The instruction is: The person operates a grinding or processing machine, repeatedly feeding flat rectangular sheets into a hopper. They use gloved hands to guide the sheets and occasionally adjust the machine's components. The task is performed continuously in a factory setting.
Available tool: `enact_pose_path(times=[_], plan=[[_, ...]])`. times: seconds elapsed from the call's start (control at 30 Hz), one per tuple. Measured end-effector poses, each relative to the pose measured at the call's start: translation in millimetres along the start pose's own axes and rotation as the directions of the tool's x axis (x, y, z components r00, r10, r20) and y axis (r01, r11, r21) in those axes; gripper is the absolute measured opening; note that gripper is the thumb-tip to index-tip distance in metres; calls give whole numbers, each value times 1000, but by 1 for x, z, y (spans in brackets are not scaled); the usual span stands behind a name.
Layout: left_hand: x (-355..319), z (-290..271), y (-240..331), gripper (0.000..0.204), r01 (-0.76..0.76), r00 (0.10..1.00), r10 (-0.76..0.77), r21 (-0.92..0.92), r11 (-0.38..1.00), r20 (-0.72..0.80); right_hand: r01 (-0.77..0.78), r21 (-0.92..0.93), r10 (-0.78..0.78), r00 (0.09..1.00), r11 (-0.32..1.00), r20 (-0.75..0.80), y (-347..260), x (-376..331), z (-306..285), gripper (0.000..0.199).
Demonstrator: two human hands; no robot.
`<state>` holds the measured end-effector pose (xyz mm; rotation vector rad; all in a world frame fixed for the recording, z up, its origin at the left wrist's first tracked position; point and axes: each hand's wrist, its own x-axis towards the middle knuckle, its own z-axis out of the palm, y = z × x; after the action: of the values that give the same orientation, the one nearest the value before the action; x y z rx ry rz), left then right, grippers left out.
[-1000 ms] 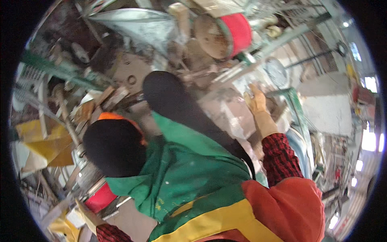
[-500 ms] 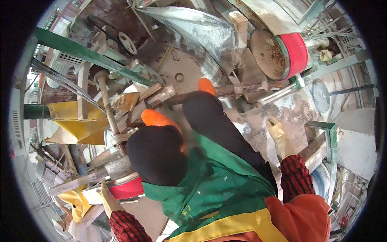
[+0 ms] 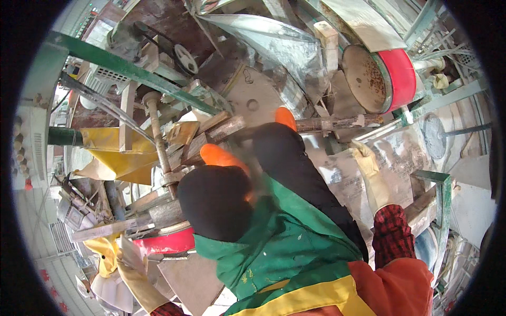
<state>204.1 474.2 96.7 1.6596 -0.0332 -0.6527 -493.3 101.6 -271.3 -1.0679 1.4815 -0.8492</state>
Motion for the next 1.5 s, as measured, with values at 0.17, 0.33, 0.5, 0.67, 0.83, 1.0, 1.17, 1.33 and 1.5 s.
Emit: enact_pose_path(times=[0.17, 0.33, 0.5, 0.67, 0.83, 1.0, 1.17, 1.33, 1.5], plan=[[-11, 99, 37, 85, -168, 984, 141, 290, 942, 113, 54, 157, -79, 985, 986, 153, -67, 47, 35, 46], [-8, 247, 70, 92, -386, 806, 113, 371, 845, 581, 231, 271, -311, 901, 934, 302, -205, 53, 144, 37], [-12, 437, 39, 101, -648, 599, 100, 408, 643, 794, -182, 505, -98, 873, 844, 478, -321, 10, 203, 49], [-33, 541, 4, 95, -978, 188, 249, 158, 135, 950, -17, 527, -205, 910, 850, 359, -369, 13, 244, 40], [-27, 556, 4, 92, -960, 159, 279, 83, 267, 947, 67, 735, -283, 943, 675, 174, -361, 33, 208, 42], [57, 448, 26, 80, -795, 533, 192, 410, 447, 824, 315, 651, -287, 946, 690, -153, -305, 24, 90, 48], [137, 238, -15, 75, -668, 744, 325, 645, 371, 584, 290, 363, -198, 943, 885, -269, -227, -89, -67, 54], [51, 116, -61, 70, -573, 786, 425, 788, 226, 450, 83, 103, -27, 888, 991, -459, -160, -233, -190, 64], [-5, 89, -97, 66, -555, 787, 434, 810, 188, 438, -159, 177, 237, 725, 971, -647, -105, -332, -239, 64]])
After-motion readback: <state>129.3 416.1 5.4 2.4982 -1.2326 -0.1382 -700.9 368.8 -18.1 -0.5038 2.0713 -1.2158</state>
